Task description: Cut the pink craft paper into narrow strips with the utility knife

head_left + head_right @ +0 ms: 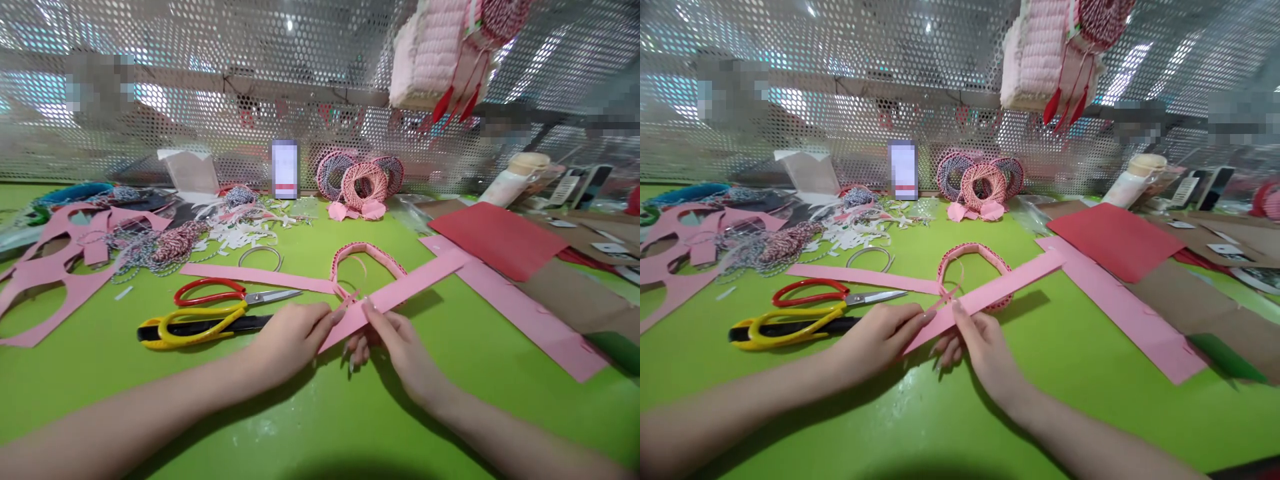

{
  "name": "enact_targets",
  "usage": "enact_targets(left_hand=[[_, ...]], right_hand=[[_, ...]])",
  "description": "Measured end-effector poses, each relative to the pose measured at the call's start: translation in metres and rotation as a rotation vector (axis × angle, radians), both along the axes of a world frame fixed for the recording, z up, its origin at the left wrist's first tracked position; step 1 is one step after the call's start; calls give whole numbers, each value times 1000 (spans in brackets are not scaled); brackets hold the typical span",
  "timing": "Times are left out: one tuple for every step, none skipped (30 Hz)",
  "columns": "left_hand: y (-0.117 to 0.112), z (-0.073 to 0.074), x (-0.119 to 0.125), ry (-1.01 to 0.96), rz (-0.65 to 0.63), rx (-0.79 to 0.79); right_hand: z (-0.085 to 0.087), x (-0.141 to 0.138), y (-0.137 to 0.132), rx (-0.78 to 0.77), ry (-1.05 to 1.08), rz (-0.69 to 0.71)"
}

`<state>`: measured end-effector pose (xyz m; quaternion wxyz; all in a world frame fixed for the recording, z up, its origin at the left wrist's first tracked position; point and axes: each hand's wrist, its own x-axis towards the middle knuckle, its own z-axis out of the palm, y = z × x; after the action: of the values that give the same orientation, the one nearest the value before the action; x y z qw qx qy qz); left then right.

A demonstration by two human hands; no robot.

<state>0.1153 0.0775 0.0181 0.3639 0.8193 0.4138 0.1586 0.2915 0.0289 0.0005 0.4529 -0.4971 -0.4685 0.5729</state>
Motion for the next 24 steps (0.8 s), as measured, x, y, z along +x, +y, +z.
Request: enact_targets(left_hand=[[-2,-1,1,-8,-9,-8],[-4,-1,1,-15,-19,-18],[-6,-1,2,-23,-25,-27],[-7,0,3,-30,-26,-34],[-9,0,3,-37,-21,-39],[-9,1,3,-43,-11,-43],[-10,1,4,-48,1,-47],[-10,1,4,-53,16,-48],[-10,1,5,-57,32,-48],[-10,0,5,-61,51,-47],[-10,0,6,-67,71,-46],[-9,-1,6,-73,90,-43],[-8,-2,6,-80,106,-41],[-7,-2,6,-86,116,-39],[-6,-3,6,-90,119,-39],[-5,-3,5,-94,117,-40],[-3,-3,5,-97,110,-43],[-3,-3,4,-98,101,-46],[-2,-2,4,-98,92,-50],[-2,-2,3,-96,83,-51],[-1,-2,3,-93,76,-48],[-1,-3,2,-90,72,-40],[-2,-3,2,-88,69,-28],[-2,-4,2,-87,68,-14]], right_hand=[[0,-1,-1,0,-14,35],[0,-1,-1,-1,-30,65],[0,-2,-2,2,-45,89],[0,-2,-3,12,-60,107],[0,-2,-3,27,-76,125],[0,-2,-4,45,-89,135],[1,-2,-4,60,-99,143],[1,-2,-4,66,-107,151],[2,-2,-5,63,-110,159],[2,-2,-5,52,-109,163],[2,-2,-6,38,-103,164],[3,-2,-7,25,-93,163],[3,-2,-7,12,-82,159],[4,-2,-8,-3,-73,151],[4,-3,-8,-17,-66,144],[5,-3,-8,-28,-60,134],[5,-3,-7,-35,-54,120],[5,-3,-6,-37,-48,101],[6,-3,-5,-31,-39,77],[6,-3,-3,-23,-31,51],[6,-3,-2,-14,-25,22],[6,-2,-1,-8,-25,-3],[6,-2,-1,-4,-31,-18],[6,-1,0,0,-43,-24]])
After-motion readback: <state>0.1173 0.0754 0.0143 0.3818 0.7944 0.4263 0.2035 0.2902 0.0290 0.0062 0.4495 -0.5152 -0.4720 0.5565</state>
